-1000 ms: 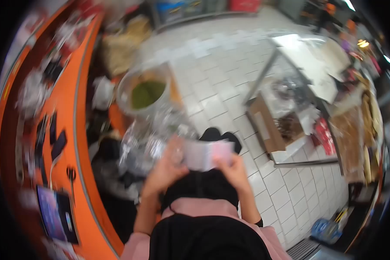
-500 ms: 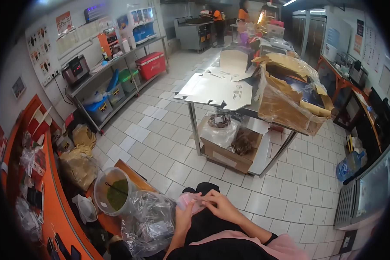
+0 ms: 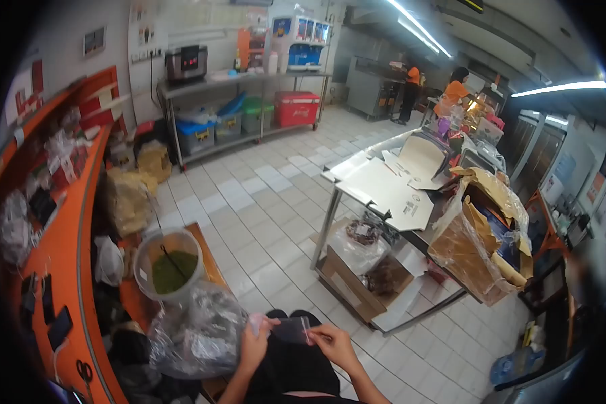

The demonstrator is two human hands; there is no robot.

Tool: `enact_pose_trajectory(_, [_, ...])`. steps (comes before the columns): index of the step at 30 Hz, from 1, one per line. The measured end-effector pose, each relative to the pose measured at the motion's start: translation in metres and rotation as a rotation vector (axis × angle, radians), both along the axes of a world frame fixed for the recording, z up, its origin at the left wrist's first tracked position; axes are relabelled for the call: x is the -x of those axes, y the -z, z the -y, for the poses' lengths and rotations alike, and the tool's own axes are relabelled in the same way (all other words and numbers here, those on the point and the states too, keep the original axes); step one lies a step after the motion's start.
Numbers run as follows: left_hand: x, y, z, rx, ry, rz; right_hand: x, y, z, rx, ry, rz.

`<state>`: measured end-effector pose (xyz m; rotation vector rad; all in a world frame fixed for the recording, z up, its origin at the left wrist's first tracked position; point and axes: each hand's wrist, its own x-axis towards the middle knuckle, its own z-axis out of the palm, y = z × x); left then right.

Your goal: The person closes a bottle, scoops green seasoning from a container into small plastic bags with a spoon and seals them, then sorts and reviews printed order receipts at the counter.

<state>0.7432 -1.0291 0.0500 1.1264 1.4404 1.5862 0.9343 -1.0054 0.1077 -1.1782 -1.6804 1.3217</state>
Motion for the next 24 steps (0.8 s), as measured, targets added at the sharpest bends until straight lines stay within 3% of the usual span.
enact_pose_trajectory(5, [0.024, 0.017, 0.000, 0.204, 0.031, -0.112, -0.007, 0.047, -0.005, 0.013, 0.140, 0.013])
enact_pose_trajectory(7, [0.009, 0.005, 0.009, 0.123, -0.040, -0.163, -0.004, 0.048, -0.005, -0.001, 0.193, -0.026])
enact_pose_trajectory(9, [0.004, -0.009, 0.010, 0.132, 0.106, -0.417, 0.002, 0.038, -0.003, 0.017, 0.159, 0.012])
enact_pose_trajectory(12, [-0.011, -0.051, 0.013, 0.186, 0.274, -0.579, 0.012, 0.035, -0.002, -0.058, 0.023, -0.004])
enact_pose_trajectory(14, [-0.020, -0.068, 0.015, 0.276, 0.294, -0.465, 0.022, 0.044, 0.000, -0.104, -0.019, -0.014])
enact_pose_trajectory(17, [-0.010, -0.049, 0.007, 0.295, 0.315, -0.313, 0.022, 0.046, -0.003, -0.145, -0.113, -0.007])
enact_pose_trajectory(19, [-0.004, -0.045, 0.007, 0.344, 0.292, -0.352, 0.021, 0.042, -0.006, 0.185, -0.199, -0.193])
enact_pose_trajectory(22, [0.003, -0.034, 0.005, 0.295, 0.316, -0.476, 0.025, 0.037, -0.005, 0.168, -0.239, -0.265])
enact_pose_trajectory(24, [0.006, -0.022, 0.006, -0.287, 0.244, -1.037, 0.029, 0.035, -0.001, 0.172, -0.258, -0.297])
